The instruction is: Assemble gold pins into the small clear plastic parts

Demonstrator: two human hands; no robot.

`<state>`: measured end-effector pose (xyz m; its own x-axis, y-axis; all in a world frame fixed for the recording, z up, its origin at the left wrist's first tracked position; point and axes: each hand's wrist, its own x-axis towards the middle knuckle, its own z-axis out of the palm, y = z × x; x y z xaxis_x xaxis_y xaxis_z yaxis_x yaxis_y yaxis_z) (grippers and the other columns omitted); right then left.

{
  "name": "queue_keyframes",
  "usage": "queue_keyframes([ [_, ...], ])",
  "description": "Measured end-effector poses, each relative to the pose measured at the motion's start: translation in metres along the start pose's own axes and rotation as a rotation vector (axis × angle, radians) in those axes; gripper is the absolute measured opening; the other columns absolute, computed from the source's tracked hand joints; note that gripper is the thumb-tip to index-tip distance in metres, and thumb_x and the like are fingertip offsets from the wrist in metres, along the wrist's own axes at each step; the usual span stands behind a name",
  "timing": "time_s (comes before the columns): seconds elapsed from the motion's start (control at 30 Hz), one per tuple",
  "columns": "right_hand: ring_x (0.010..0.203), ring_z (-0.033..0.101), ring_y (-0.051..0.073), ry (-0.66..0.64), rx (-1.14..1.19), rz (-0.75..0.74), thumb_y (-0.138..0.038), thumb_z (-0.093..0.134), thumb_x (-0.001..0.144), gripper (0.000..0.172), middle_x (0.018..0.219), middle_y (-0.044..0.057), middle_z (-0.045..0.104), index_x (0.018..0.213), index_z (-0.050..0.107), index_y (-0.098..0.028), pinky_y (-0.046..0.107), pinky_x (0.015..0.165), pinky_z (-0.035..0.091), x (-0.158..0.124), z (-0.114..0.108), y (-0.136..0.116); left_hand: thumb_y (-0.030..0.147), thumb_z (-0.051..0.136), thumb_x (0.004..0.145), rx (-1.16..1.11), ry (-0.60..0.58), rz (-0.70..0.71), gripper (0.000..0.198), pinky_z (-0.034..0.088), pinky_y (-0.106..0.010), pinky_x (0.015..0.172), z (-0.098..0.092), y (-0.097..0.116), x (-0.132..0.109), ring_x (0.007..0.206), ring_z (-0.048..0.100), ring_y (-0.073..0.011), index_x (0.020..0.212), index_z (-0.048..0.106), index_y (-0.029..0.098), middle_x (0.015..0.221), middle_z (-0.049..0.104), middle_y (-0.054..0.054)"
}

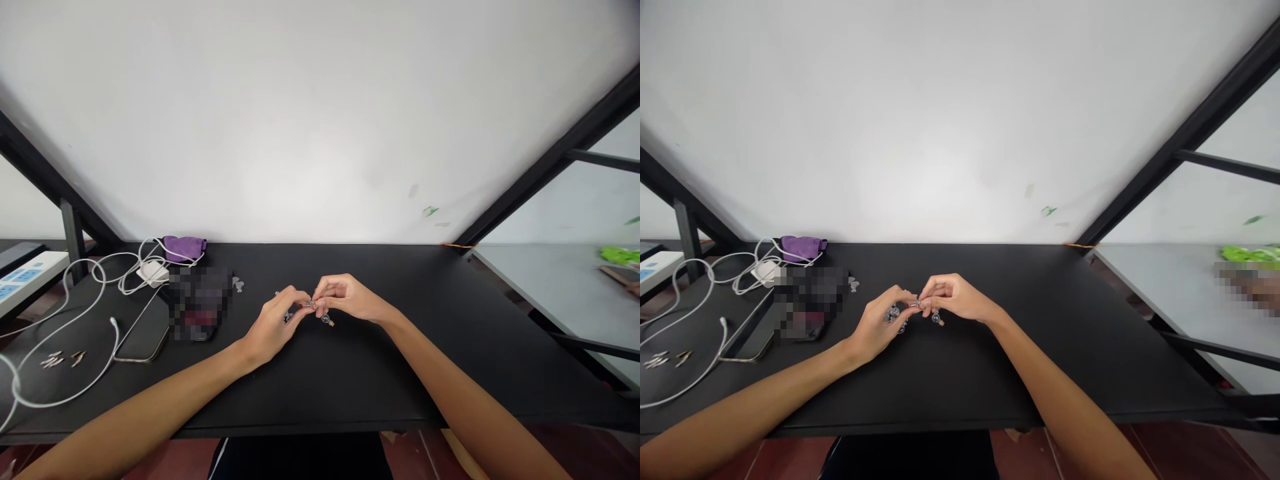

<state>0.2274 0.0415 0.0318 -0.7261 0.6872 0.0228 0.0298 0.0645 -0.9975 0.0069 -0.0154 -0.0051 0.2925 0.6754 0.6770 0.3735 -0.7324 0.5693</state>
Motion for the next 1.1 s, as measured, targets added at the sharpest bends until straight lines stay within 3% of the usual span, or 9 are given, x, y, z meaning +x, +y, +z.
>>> queue_keyframes([
  [0.13,0.077,0.072,0.017,-0.045,0.049,0.017,-0.041,0.085,0.083,0.032,0.081,0.004,0.075,0.092,0.068,-0.015,0.03,0.074,0.055,0.0,-0.002,0.003,0.017,0.063,0.1,-0.011,-0.018,0.041,0.014,0.055,-0.024,0.076,0.001,0.001,-0.004,0.082,0.065,-0.013,0.112,0.063,0.022,0.094,0.067,-0.003],
  [0.37,0.07,0.067,0.014,-0.092,0.1,0.058,-0.042,0.086,0.081,0.035,0.083,0.004,0.073,0.09,0.068,-0.014,0.027,0.063,0.056,0.001,-0.004,0.01,0.016,0.063,0.1,0.005,-0.044,0.077,0.016,0.055,-0.024,0.075,0.003,0.002,-0.007,0.078,0.064,-0.0124,0.115,0.064,0.023,0.091,0.066,-0.002],
  [0.57,0.074,0.066,0.015,-0.109,0.052,0.051,-0.045,0.083,0.084,0.035,0.086,0.004,0.071,0.096,0.069,-0.015,0.032,0.071,0.058,-0.003,-0.008,0.002,0.025,0.065,0.1,-0.013,-0.148,-0.043,0.021,0.057,-0.027,0.082,0.002,0.001,0.0,0.089,0.066,-0.0145,0.12,0.06,0.024,0.1,0.064,-0.003],
  [0.7,0.077,0.067,0.015,-0.113,-0.039,0.058,-0.044,0.08,0.086,0.032,0.087,0.004,0.07,0.096,0.068,-0.016,0.034,0.079,0.057,-0.007,-0.016,-0.003,0.033,0.068,0.098,0.024,-0.202,-0.051,0.037,0.056,-0.029,0.085,-0.004,0.0,0.003,0.093,0.065,-0.0153,0.131,0.053,0.027,0.111,0.06,-0.004],
  [0.77,0.079,0.066,0.015,-0.102,-0.127,0.051,-0.043,0.079,0.087,0.03,0.089,0.004,0.07,0.096,0.068,-0.016,0.034,0.081,0.055,-0.009,-0.022,-0.005,0.035,0.066,0.099,0.102,-0.214,-0.044,0.036,0.055,-0.03,0.084,-0.011,-0.001,0.005,0.091,0.063,-0.0157,0.132,0.052,0.026,0.11,0.059,-0.004],
  [0.97,0.077,0.06,0.015,-0.051,-0.328,0.048,-0.042,0.077,0.086,0.027,0.086,0.003,0.068,0.089,0.067,-0.018,0.03,0.075,0.05,-0.014,-0.033,-0.011,0.032,0.057,0.103,0.306,-0.442,0.075,0.016,0.048,-0.034,0.089,-0.038,0.0,0.019,0.091,0.062,-0.0183,0.114,0.062,0.021,0.102,0.063,-0.005],
  [1.1,0.077,0.062,0.016,-0.107,-0.357,0.094,-0.041,0.073,0.088,0.024,0.088,0.004,0.071,0.092,0.069,-0.018,0.03,0.074,0.051,-0.016,-0.037,-0.015,0.031,0.06,0.101,0.337,-0.556,0.132,0.013,0.046,-0.033,0.088,-0.04,-0.001,0.02,0.091,0.063,-0.0188,0.108,0.064,0.021,0.099,0.063,-0.004],
])
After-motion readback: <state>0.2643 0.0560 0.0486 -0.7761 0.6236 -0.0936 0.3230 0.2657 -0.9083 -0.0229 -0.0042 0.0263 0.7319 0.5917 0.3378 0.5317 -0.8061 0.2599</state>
